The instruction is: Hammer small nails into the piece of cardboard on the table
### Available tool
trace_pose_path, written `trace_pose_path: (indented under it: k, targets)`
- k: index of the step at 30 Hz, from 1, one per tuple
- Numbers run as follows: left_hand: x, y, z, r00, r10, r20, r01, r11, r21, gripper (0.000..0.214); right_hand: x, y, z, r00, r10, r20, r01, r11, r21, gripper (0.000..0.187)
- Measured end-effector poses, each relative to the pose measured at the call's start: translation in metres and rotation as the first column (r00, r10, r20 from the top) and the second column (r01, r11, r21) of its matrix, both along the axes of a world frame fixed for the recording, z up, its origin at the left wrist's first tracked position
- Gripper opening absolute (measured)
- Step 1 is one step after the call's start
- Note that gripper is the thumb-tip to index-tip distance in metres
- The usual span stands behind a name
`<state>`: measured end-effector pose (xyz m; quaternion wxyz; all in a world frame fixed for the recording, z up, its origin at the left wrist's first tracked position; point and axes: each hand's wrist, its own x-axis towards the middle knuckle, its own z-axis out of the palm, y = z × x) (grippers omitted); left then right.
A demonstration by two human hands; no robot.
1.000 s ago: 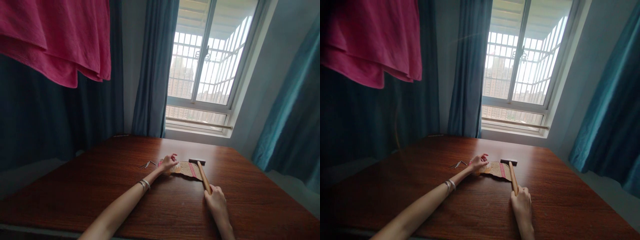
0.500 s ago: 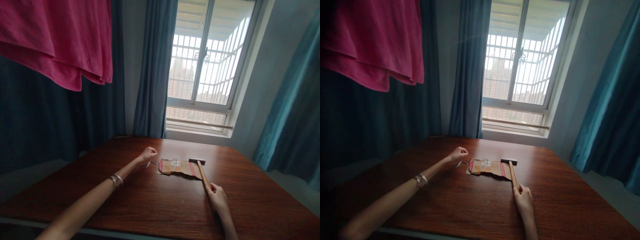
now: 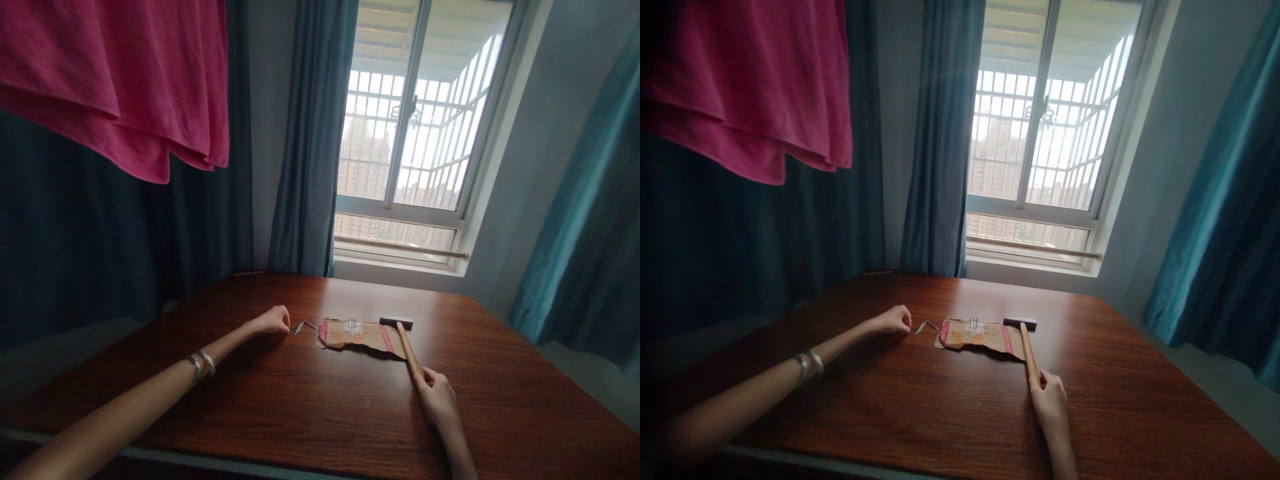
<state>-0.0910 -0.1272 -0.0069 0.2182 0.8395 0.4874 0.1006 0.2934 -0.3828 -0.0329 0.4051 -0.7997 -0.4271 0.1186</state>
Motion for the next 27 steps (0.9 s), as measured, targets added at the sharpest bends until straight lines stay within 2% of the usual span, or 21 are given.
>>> trace_pose_path:
  k: [5,8,11,14,16,18,21,24,27]
  targets:
    - [0.006,0.001,0.000,0.999,0.042,0.004,-0.042,0.999,-0.020,0.021,-0.004,-0.001,0.006,1.000,-0.009,-0.024,0.009,1.000,0.006,0.032]
    - [0.008,0.000,0.000,0.998,0.054,-0.012,-0.054,0.998,-0.021,0.018,-0.002,0.000,0.002,1.000,0.001,-0.017,-0.001,1.000,0.004,0.034]
    - [0.008,-0.001,-0.001,0.998,0.062,-0.025,-0.062,0.998,0.000,0.017,0.001,0.001,-0.006,0.998,-0.052,0.040,0.051,0.998,0.023,0.039]
    - [0.010,0.000,0.000,0.998,0.064,-0.020,-0.063,0.998,0.030,0.015,0.001,0.003,-0.009,0.979,-0.141,0.148,0.121,0.983,0.136,0.046]
    - [0.015,0.001,0.005,0.998,0.056,0.022,-0.058,0.996,0.062,0.013,-0.005,0.005,-0.005,0.969,-0.153,0.193,0.101,0.961,0.256,0.046]
    - [0.026,-0.001,0.014,0.991,0.040,0.125,-0.051,0.995,0.088,0.014,-0.018,0.010,0.004,0.983,-0.084,0.163,0.022,0.937,0.350,0.045]
    - [0.053,-0.014,0.028,0.933,-0.012,0.360,0.004,1.000,0.024,0.024,-0.049,0.023,0.023,0.986,0.166,-0.006,-0.149,0.898,0.414,0.045]
    - [0.085,-0.037,0.036,0.856,-0.070,0.513,0.111,0.993,-0.049,0.031,-0.080,0.046,0.037,0.890,0.420,-0.178,-0.311,0.844,0.437,0.050]
    - [0.112,-0.058,0.034,0.816,-0.147,0.560,0.201,0.979,-0.036,0.033,-0.100,0.073,0.040,0.794,0.540,-0.279,-0.388,0.804,0.451,0.055]
